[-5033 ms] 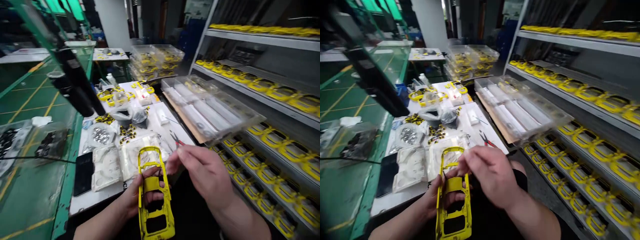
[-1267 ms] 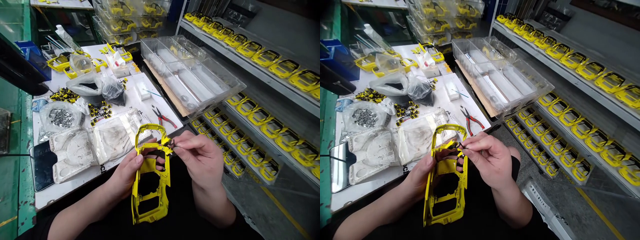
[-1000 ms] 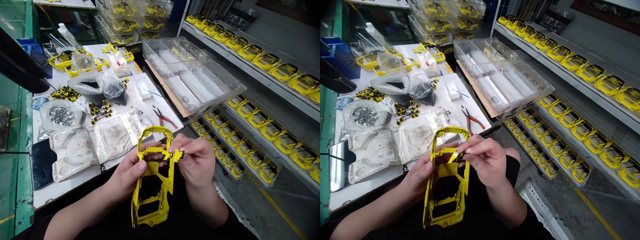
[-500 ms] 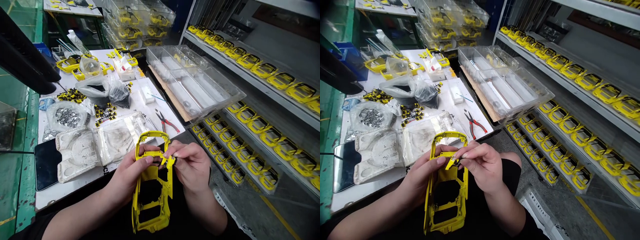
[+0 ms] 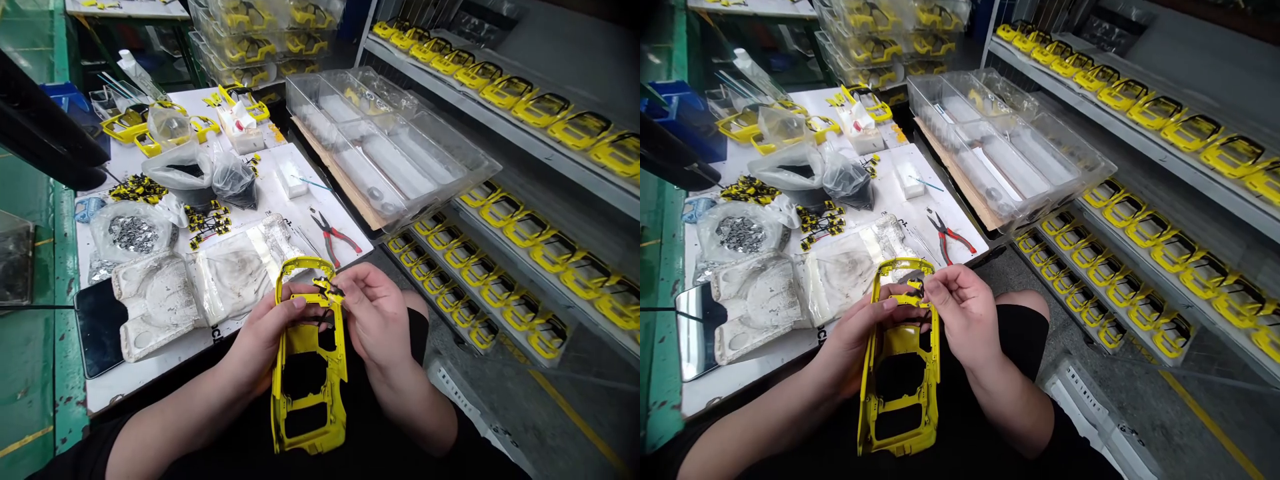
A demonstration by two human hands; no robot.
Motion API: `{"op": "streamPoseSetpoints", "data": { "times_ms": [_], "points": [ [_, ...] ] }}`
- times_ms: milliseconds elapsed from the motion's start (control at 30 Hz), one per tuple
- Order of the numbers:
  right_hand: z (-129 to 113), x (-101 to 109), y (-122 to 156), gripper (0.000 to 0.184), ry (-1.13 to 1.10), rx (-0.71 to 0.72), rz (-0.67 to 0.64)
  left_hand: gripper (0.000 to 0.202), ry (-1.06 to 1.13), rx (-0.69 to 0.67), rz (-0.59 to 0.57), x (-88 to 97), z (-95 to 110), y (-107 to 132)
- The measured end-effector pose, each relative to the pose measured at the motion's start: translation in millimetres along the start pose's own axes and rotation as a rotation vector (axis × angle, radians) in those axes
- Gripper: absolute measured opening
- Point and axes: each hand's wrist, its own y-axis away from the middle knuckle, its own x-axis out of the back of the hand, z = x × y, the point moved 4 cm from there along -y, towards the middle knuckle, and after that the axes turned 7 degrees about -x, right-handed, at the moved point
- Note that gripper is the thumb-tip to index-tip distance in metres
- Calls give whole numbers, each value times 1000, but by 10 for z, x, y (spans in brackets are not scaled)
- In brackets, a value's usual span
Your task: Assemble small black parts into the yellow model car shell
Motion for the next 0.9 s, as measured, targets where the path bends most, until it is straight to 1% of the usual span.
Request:
{"op": "streamPoseSetpoints", "data": {
  "times_ms": [133, 233, 333, 433, 533, 633, 733, 833, 900],
  "points": [
    [-4, 8, -25, 30, -6, 30, 22, 43, -11, 28, 12, 5, -35, -15],
    [-22, -17, -47, 30, -71, -6, 14, 40, -3, 48, 25, -16, -45, -31],
    [-53, -36, -69, 36, -113, -65, 27, 37, 34, 76, 38, -49, -54, -40],
    [-78, -31, -93, 39, -109, -119, 30, 39, 63, 101, 37, -66, -69, -38],
    [-91, 2, -115, 40, -78, -125, -2, 40, 69, 107, 2, -63, -78, -42],
    [-119, 47, -126, 34, 23, -75, -67, 40, 63, 96, -14, -35, -71, -58],
    [-208, 82, -133, 24, 200, 11, -118, 41, 28, 64, -5, -6, -34, -74],
    [-377, 76, -145, 18, 440, 90, -168, 41, 13, 20, 11, -5, 19, -73],
    [-524, 38, -153, 13, 617, 175, -223, 41, 11, -21, 19, -12, 54, -65]
  ]
}}
